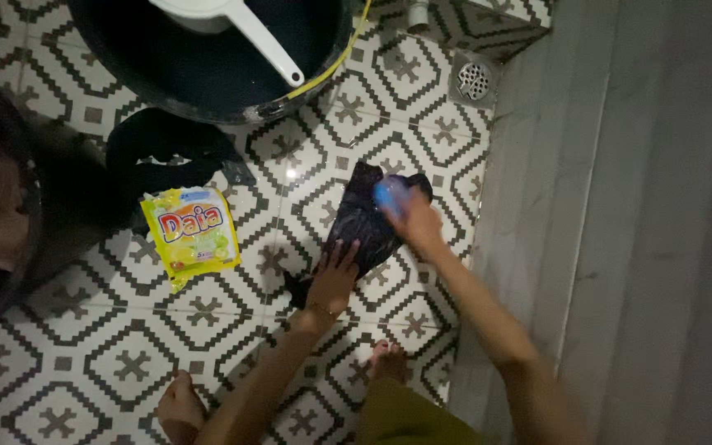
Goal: The person washes a piece of black clothing by hand on the floor, using a blue brush to scrub the fabric and pouring water from a bucket using a white plastic dipper.
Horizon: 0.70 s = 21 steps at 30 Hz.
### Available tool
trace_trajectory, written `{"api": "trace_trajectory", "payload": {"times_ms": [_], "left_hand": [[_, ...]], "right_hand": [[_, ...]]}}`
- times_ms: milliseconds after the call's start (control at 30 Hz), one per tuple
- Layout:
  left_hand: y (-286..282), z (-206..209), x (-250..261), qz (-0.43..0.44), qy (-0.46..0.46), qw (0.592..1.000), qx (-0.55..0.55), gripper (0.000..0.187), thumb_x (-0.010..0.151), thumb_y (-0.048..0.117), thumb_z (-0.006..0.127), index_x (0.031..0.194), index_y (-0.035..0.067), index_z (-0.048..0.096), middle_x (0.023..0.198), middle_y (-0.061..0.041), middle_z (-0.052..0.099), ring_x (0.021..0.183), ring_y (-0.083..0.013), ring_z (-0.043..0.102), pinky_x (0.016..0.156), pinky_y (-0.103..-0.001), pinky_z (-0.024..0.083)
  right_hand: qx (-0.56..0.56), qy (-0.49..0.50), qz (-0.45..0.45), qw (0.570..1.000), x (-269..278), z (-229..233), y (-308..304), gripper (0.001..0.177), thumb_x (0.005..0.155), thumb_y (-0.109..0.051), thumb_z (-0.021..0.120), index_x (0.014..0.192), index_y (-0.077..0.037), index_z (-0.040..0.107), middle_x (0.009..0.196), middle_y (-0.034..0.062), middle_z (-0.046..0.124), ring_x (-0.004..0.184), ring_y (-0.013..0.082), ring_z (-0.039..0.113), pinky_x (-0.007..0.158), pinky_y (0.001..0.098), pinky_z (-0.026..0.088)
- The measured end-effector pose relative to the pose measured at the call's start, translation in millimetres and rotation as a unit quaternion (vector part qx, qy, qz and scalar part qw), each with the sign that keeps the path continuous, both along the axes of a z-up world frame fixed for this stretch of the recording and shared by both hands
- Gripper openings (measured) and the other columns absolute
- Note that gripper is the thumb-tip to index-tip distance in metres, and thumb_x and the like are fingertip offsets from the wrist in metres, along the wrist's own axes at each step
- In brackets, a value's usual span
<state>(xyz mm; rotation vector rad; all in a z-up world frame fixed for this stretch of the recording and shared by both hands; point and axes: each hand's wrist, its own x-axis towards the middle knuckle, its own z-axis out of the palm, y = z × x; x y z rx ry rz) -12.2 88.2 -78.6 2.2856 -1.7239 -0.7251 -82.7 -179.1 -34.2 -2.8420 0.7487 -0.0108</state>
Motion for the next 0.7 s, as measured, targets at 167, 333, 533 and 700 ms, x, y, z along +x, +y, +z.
{"api": "trace_trajectory", "payload": {"times_ms": [167,333,533,700], "left_hand": [[-1.1,8.7,2.3,0.02,0.036,0.999,-0.009,0.037,0.101,0.021,0.063,0.133,0.003,0.069,0.184,-0.01,0.016,0.167,-0.0437,0.014,0.13,-0.066,0.021],[-1.1,7.3,1.4,0.011,0.032,0.999,0.019,0.031,0.105,0.024,0.061,0.129,0.006,0.069,0.186,-0.007,0.013,0.171,-0.0406,0.013,0.135,-0.064,0.021],[8.2,-3.3,0.5,-0.018,-0.014,1.0,0.015,0.038,0.106,0.023,0.058,0.138,0.004,0.067,0.188,-0.012,0.015,0.17,-0.0427,0.015,0.132,-0.063,0.024],[0.7,1.4,0.3,0.004,0.018,1.0,0.013,0.046,0.106,0.026,0.058,0.143,0.001,0.063,0.184,-0.012,0.014,0.168,-0.0435,0.014,0.133,-0.063,0.02]], "right_hand": [[0.023,-0.029,-0.161,0.986,23.6,-8.9,-76.7,0.063,0.111,-0.06,0.064,0.165,-0.028,0.055,0.113,0.0211,0.075,0.084,0.0333,0.077,0.062,0.0454,0.063],[-0.046,-0.002,0.105,0.993,9.0,-34.2,18.4,0.061,0.101,-0.061,0.064,0.156,-0.035,0.063,0.109,0.023,0.075,0.074,0.0343,0.074,0.05,0.0438,0.061],[-0.078,-0.07,-0.092,0.99,32.1,-29.5,-101.0,0.061,0.117,-0.054,0.063,0.167,-0.021,0.056,0.101,0.0182,0.072,0.077,0.0322,0.07,0.058,0.0468,0.058],[0.064,-0.076,0.107,0.989,29.6,-25.4,22.1,0.063,0.115,-0.057,0.059,0.169,-0.028,0.047,0.113,0.0217,0.074,0.069,0.0269,0.068,0.05,0.0388,0.057]]}}
